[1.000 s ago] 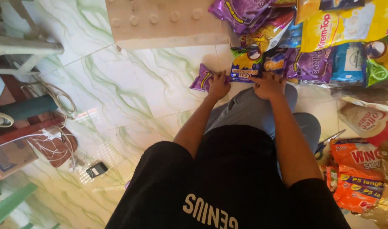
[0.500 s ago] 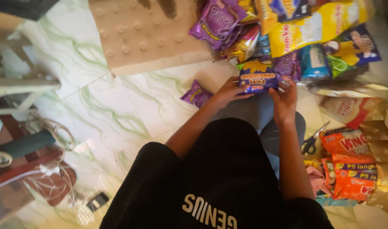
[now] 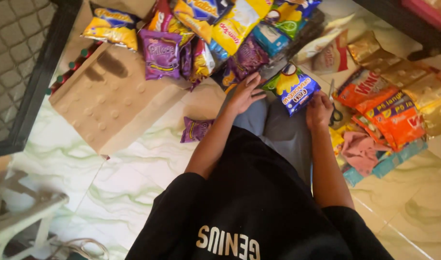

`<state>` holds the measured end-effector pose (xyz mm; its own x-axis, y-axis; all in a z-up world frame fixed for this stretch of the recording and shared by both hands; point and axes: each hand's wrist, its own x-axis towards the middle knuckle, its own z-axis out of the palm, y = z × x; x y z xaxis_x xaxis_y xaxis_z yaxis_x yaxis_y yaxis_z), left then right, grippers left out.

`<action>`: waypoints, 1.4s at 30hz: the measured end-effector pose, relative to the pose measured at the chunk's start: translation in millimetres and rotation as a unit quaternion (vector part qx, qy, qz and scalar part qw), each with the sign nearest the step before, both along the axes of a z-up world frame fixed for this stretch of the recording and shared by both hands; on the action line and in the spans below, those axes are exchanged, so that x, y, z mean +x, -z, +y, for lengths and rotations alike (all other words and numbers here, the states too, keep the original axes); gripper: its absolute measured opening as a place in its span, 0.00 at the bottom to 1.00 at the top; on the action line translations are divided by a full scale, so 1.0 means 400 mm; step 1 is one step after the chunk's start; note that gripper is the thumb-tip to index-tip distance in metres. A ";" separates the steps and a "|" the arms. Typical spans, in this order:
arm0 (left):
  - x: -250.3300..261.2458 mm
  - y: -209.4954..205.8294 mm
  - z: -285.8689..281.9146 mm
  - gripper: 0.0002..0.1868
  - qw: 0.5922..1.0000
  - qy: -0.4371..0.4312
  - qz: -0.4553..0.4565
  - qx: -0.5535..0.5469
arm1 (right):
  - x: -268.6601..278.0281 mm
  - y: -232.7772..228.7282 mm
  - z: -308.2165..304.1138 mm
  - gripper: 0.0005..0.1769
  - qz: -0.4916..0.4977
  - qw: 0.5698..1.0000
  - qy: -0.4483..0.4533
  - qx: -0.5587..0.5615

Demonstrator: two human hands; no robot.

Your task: Organizing and stocking various snack bags onto a shelf from a pile on the floor.

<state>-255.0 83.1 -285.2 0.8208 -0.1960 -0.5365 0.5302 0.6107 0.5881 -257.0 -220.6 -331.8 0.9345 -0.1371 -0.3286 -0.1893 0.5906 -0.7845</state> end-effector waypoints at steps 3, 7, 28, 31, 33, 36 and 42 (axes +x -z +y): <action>0.005 0.046 -0.033 0.27 0.996 0.013 -0.045 0.073 | 0.000 -0.028 0.034 0.03 -0.008 0.992 -0.014 -0.123; 0.003 0.098 -0.048 0.18 0.991 -0.002 -0.064 0.120 | 0.011 -0.051 0.078 0.08 -0.031 0.982 -0.031 -0.185; -0.013 0.046 -0.003 0.08 0.991 -0.099 -0.058 -0.062 | 0.034 -0.042 0.101 0.12 -0.036 0.921 -0.214 -0.324; -0.009 0.003 -0.031 0.09 0.995 -0.058 -0.074 0.024 | 0.032 -0.070 0.101 0.11 -0.013 0.946 -0.099 -0.308; -0.003 -0.053 -0.052 0.09 0.980 -0.029 -0.076 0.181 | 0.034 -0.029 0.083 0.09 -0.144 0.923 -0.104 -0.340; -0.001 -0.066 -0.060 0.12 0.968 -0.032 -0.064 0.240 | 0.034 -0.037 0.090 0.09 -0.126 0.930 -0.099 -0.331; -0.012 0.029 -0.068 0.13 0.987 -0.062 -0.069 0.134 | 0.057 -0.092 0.108 0.09 0.039 0.960 -0.040 -0.275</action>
<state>-259.9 55.9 -296.9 0.8983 0.0449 -0.4371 0.3648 0.4785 0.7987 -234.1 -177.4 -294.8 0.9247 -0.2391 -0.2963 -0.2873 0.0725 -0.9551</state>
